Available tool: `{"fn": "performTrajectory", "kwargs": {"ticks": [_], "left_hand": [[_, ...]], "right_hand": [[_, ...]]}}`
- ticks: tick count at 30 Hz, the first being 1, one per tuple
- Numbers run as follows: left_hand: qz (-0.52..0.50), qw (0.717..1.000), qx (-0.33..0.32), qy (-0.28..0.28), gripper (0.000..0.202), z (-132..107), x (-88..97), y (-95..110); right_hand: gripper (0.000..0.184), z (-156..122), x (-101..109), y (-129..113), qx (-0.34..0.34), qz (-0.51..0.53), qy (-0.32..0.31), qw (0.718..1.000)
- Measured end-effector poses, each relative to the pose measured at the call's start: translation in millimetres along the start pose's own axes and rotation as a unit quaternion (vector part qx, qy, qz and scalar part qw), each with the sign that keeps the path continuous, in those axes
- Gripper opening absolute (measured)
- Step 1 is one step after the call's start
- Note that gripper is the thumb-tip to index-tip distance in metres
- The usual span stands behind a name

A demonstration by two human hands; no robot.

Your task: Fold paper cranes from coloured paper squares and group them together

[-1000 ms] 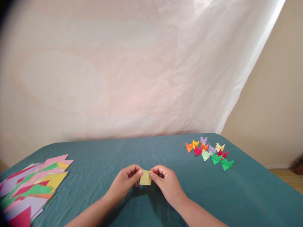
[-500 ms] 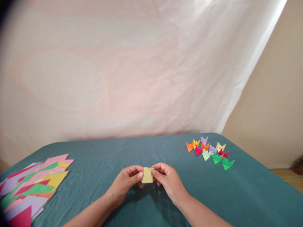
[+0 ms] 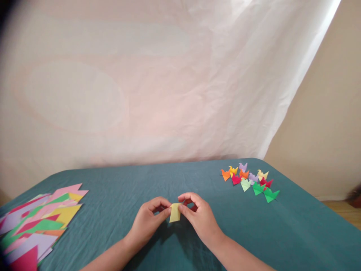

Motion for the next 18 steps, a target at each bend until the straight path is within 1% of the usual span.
{"fn": "performTrajectory", "kwargs": {"ticks": [2,3,6,9,14,18], "left_hand": [[0.083,0.994,-0.067,0.035,0.012,-6,4.1,15],[0.108,0.988,-0.097,0.048,0.012,-9,5.2,22],[0.139,0.976,-0.157,0.068,0.013,-16,6.5,35],[0.162,0.969,-0.175,0.063,0.013,-19,3.8,39],[0.186,0.964,-0.180,0.063,0.015,-21,1.5,39],[0.190,0.963,-0.181,0.060,0.014,-22,1.0,40]], "right_hand": [[0.014,0,3,-15,0.045,-0.047,0.012,0.998],[0.012,0,3,-20,0.060,-0.060,0.014,0.996],[0.009,-1,2,-26,0.076,-0.079,0.011,0.994],[0.007,-1,1,-26,0.074,-0.087,0.006,0.993],[0.007,-2,1,-25,0.066,-0.095,0.012,0.993],[0.009,-3,-1,-28,0.074,-0.098,0.001,0.992]]}}
Point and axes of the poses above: each hand's wrist, its own z-axis towards the middle knuckle, its own x-axis out of the back of the hand, y = z × x, the point moved 9 cm from there along z, towards the middle knuckle, and after that the axes turned 8 degrees about x, right-handed, at the moved point
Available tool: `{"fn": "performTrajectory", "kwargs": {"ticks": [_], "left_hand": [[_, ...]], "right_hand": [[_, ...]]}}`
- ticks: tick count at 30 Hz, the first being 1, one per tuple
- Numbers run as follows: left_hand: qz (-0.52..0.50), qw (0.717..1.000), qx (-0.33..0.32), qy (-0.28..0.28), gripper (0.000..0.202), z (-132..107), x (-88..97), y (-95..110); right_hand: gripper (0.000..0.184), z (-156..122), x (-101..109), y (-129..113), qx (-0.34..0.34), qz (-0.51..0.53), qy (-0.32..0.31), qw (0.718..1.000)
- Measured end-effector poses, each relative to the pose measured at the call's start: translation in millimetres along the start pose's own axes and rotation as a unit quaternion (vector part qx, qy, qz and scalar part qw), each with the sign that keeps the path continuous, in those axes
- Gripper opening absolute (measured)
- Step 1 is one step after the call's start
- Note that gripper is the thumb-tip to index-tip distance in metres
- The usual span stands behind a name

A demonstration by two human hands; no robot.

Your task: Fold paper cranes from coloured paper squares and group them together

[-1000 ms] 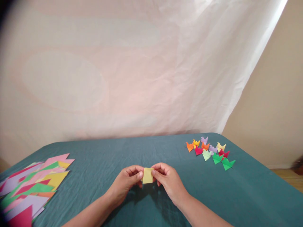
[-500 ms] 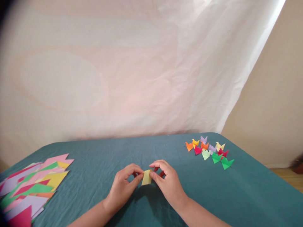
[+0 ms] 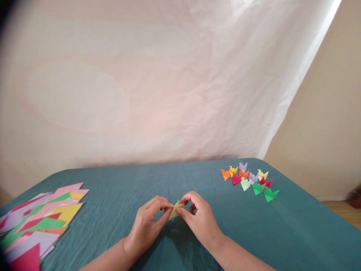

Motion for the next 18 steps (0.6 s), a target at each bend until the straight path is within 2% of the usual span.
{"fn": "performTrajectory", "kwargs": {"ticks": [7,18], "left_hand": [[-0.034,0.998,0.009,-0.053,0.014,1,-9.4,-1],[-0.127,0.986,0.059,-0.089,0.008,4,-13.5,-6]], "right_hand": [[0.012,-2,-4,0,0.014,-0.039,-0.030,0.999],[0.018,-3,-12,-7,-0.003,0.027,-0.076,0.997]]}}
Point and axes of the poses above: each hand's wrist, its own z-axis towards the middle knuckle, its own x-axis out of the back of the hand, y = z × x, the point moved 9 cm from there along z, towards the middle knuckle, and after that the axes turned 8 degrees about x, right-handed, at the moved point
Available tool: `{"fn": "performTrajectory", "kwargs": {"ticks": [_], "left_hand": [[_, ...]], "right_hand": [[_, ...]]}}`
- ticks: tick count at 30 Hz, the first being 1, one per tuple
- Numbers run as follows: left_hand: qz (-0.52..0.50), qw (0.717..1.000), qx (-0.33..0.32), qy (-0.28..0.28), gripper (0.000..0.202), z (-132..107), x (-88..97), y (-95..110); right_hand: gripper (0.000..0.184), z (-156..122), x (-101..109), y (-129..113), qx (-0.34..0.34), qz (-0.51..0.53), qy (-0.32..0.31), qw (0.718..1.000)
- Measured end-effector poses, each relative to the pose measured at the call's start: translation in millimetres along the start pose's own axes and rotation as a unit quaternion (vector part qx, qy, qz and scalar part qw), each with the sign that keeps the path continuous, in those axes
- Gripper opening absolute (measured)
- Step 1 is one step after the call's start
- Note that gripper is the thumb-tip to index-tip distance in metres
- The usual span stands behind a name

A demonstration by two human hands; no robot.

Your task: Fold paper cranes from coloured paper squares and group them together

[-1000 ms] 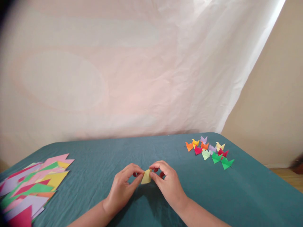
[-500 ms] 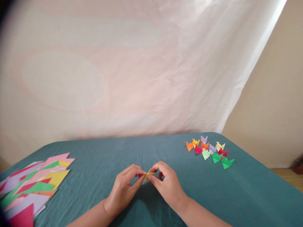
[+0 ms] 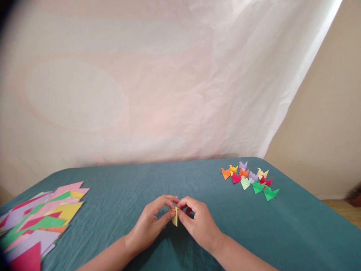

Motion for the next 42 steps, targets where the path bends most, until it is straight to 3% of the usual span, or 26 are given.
{"fn": "performTrajectory", "kwargs": {"ticks": [11,16,20,23,31,38,42], "left_hand": [[0.022,0.997,0.064,0.019,0.009,0,-2.7,-17],[-0.064,0.991,0.119,-0.008,0.013,1,-9.3,-30],[-0.166,0.965,0.187,-0.074,0.017,2,-22.4,-48],[-0.215,0.948,0.220,-0.083,0.018,3,-25.4,-54],[-0.136,0.972,0.191,-0.023,0.013,2,-14.8,-45],[-0.214,0.957,0.193,0.012,0.023,7,-7.7,-49],[-0.234,0.952,0.198,0.005,0.024,7,-9.4,-45]], "right_hand": [[0.021,-3,-6,13,-0.062,0.072,-0.022,0.995],[0.020,-3,-6,19,-0.072,0.088,-0.008,0.993],[0.020,-2,-2,22,-0.073,0.084,0.011,0.994],[0.018,-2,-2,21,-0.070,0.078,0.008,0.995],[0.014,-1,-1,18,-0.057,0.011,-0.002,0.998],[0.020,-4,-6,33,-0.097,0.070,-0.004,0.993],[0.022,-4,-12,33,-0.095,0.115,-0.020,0.989]]}}
Point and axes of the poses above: each hand's wrist, its own z-axis towards the middle knuckle, its own x-axis out of the back of the hand, y = z × x, the point moved 9 cm from there along z, towards the middle knuckle, and after that the axes turned 8 degrees about x, right-handed, at the moved point
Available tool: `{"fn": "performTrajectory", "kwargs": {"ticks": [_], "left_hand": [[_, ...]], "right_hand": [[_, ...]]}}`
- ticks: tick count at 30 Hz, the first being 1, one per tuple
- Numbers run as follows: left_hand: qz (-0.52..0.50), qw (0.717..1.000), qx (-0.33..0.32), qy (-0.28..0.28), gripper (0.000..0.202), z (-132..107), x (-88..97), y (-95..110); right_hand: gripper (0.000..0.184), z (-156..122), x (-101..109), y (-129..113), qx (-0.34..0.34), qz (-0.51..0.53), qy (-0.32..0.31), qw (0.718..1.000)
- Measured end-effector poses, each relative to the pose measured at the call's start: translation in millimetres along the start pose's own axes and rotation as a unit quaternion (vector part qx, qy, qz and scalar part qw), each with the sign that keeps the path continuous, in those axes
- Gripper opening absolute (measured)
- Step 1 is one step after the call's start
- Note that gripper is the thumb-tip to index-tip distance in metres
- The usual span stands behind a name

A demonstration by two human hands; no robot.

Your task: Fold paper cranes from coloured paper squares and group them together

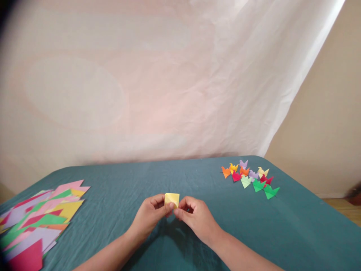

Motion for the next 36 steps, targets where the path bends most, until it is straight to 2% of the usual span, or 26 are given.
{"fn": "performTrajectory", "kwargs": {"ticks": [3,10,15,26,32,36], "left_hand": [[0.007,1.000,0.002,-0.006,0.026,-1,-1.7,1],[0.023,1.000,0.014,-0.007,0.026,2,1.6,-4],[0.044,0.999,0.007,-0.012,0.027,0,-2.3,-3],[0.074,0.997,-0.012,-0.011,0.025,-2,-5.4,-7],[0.054,0.998,-0.040,0.013,0.024,-4,-0.8,-1],[0.054,0.998,-0.035,0.024,0.024,-3,3.4,-1]], "right_hand": [[0.024,1,-2,-1,0.000,0.037,-0.008,0.999],[0.026,1,7,-2,-0.010,0.077,0.030,0.997],[0.023,1,6,-11,0.010,0.035,0.028,0.999],[0.024,0,7,-9,0.016,0.003,0.039,0.999],[0.025,-2,8,-12,0.019,-0.048,0.048,0.998],[0.025,-2,6,-18,0.033,-0.077,0.042,0.996]]}}
Point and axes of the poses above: each hand's wrist, its own z-axis towards the middle knuckle, its own x-axis out of the back of the hand, y = z × x, the point moved 9 cm from there along z, towards the middle knuckle, and after that the axes turned 8 degrees about x, right-handed, at the moved point
